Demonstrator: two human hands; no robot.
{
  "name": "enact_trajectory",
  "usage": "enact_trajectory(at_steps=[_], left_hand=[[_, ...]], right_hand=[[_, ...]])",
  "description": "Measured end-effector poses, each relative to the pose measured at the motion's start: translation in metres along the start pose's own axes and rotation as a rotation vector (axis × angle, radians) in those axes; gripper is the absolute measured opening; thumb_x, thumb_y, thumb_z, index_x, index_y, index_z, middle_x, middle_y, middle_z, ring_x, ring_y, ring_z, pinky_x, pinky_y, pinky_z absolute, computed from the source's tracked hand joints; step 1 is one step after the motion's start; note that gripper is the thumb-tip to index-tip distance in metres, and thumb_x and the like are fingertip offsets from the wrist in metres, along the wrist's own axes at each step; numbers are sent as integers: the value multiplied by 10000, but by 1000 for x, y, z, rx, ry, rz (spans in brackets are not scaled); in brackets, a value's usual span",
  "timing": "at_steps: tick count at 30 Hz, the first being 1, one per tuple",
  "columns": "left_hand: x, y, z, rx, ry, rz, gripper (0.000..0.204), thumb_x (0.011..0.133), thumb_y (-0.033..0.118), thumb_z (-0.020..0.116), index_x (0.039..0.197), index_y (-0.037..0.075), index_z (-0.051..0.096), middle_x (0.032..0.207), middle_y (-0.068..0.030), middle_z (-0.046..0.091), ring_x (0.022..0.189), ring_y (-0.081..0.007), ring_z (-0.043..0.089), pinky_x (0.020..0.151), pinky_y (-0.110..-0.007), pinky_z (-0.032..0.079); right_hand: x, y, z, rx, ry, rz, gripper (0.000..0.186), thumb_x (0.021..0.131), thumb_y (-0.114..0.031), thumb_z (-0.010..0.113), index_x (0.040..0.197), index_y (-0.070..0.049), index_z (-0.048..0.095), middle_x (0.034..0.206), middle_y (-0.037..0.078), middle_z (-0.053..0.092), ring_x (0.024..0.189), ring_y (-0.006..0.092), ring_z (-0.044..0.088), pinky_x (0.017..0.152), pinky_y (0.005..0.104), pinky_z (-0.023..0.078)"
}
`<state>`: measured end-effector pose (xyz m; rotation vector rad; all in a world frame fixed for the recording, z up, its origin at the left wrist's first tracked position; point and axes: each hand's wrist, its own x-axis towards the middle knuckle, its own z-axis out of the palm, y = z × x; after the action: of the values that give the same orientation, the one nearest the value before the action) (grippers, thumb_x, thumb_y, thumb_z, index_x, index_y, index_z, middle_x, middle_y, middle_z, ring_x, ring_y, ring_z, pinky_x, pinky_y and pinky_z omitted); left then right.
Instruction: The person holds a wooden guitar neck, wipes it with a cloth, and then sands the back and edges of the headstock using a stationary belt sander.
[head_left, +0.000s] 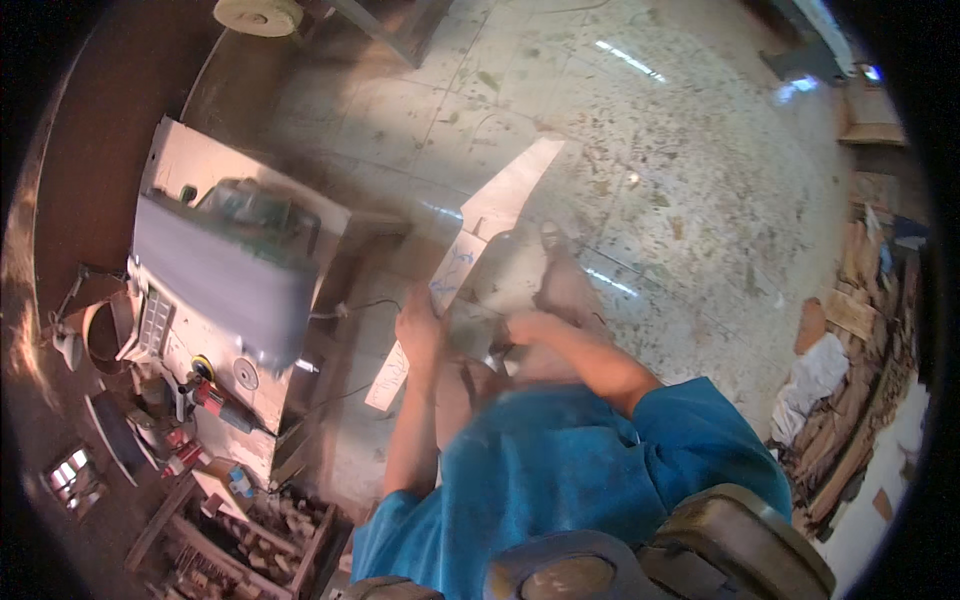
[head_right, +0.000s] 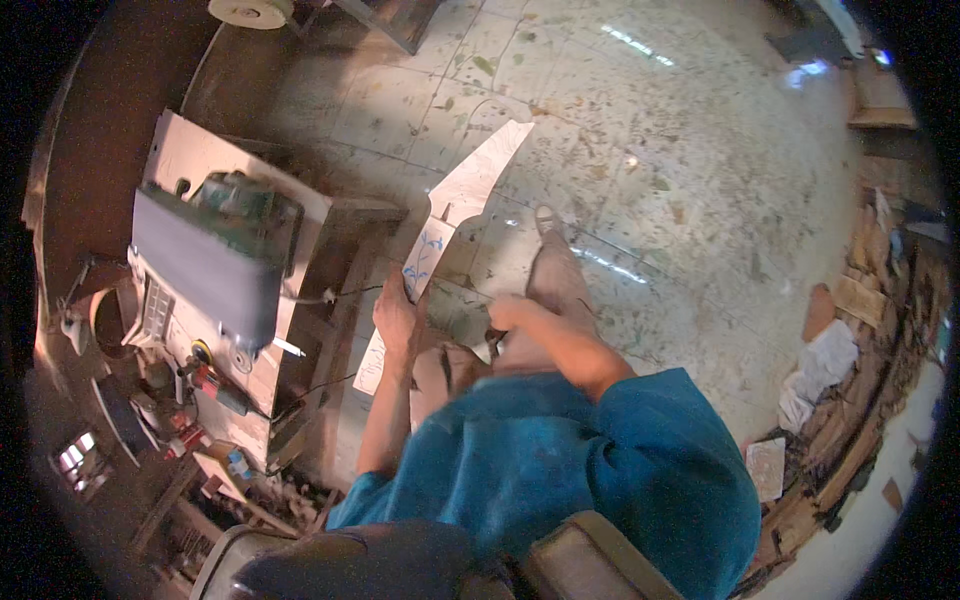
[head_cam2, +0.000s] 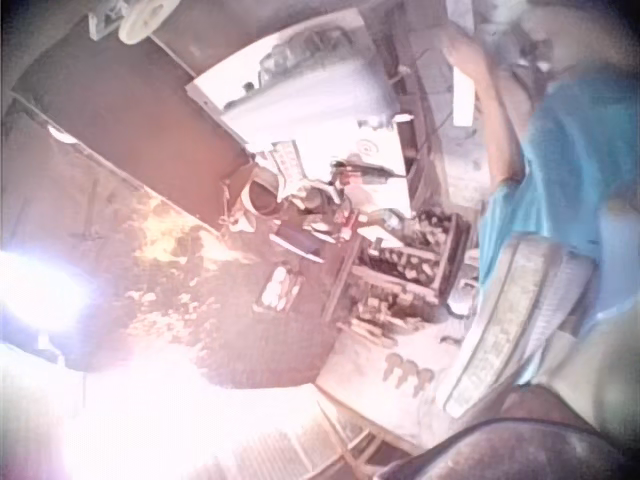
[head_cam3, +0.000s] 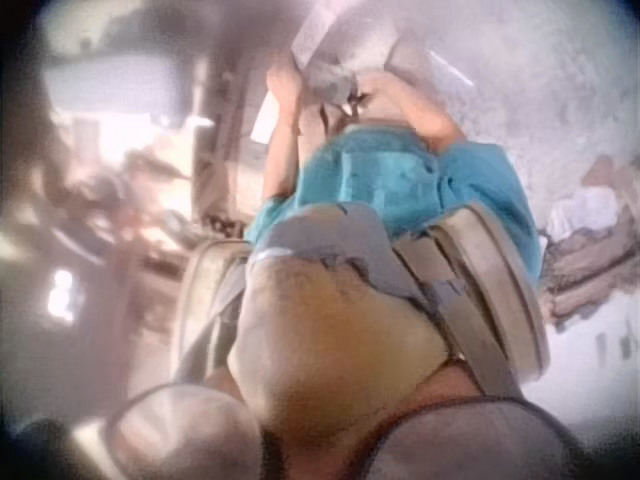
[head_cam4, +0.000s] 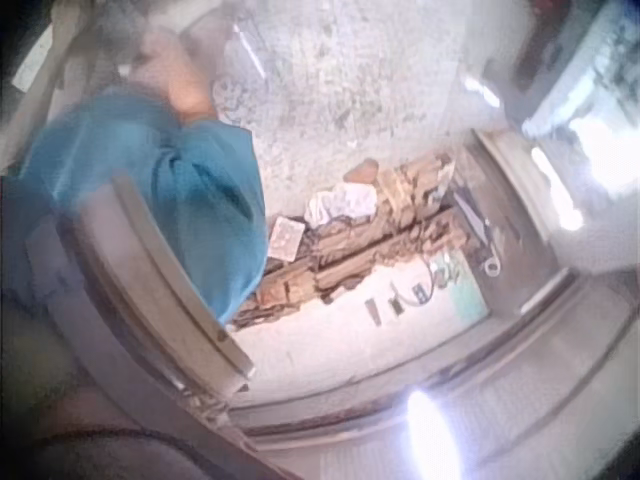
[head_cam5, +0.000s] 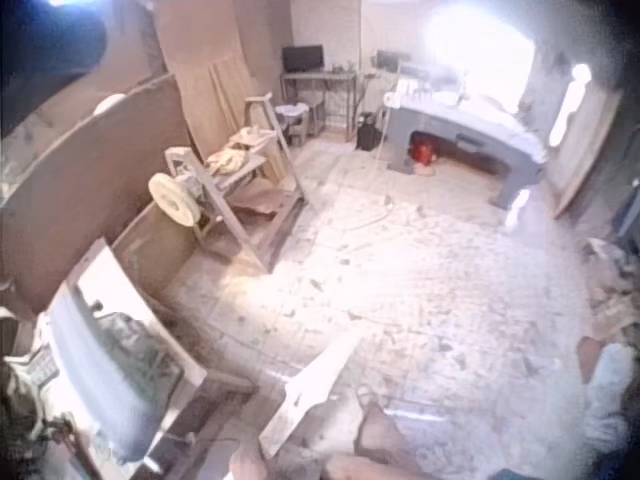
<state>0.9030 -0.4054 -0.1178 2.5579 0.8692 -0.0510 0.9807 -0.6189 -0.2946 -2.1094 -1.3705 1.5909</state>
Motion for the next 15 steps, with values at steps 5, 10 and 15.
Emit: enact_trajectory(at_steps=[5, 10, 15], left_hand=[[40, 38, 26, 116, -136, -146, 511, 847, 327, 714, 1251, 46, 575, 1037, -159, 653, 956, -381, 638, 842, -470, 482], [68, 31, 71, 254, -117, -151, 488, 884, 373, 741, 1186, 31, 568, 928, -176, 688, 845, -411, 679, 705, -465, 541], [94, 16, 98, 259, -4, -115, 472, 861, 411, 755, 1081, 37, 570, 838, -153, 662, 775, -388, 674, 677, -463, 534]], right_hand=[[46, 31, 72, -13, -492, 189, 430, 793, -330, 785, 1133, -68, 772, 1195, 155, 733, 1128, 323, 688, 906, 480, 550], [36, 43, 139, -118, -393, 69, 433, 598, -280, 880, 997, -129, 810, 1130, 124, 750, 1082, 302, 707, 892, 428, 542], [5, 53, 135, -19, -556, 117, 469, 573, -302, 891, 998, -119, 810, 1125, 144, 749, 1079, 308, 706, 892, 427, 542]])
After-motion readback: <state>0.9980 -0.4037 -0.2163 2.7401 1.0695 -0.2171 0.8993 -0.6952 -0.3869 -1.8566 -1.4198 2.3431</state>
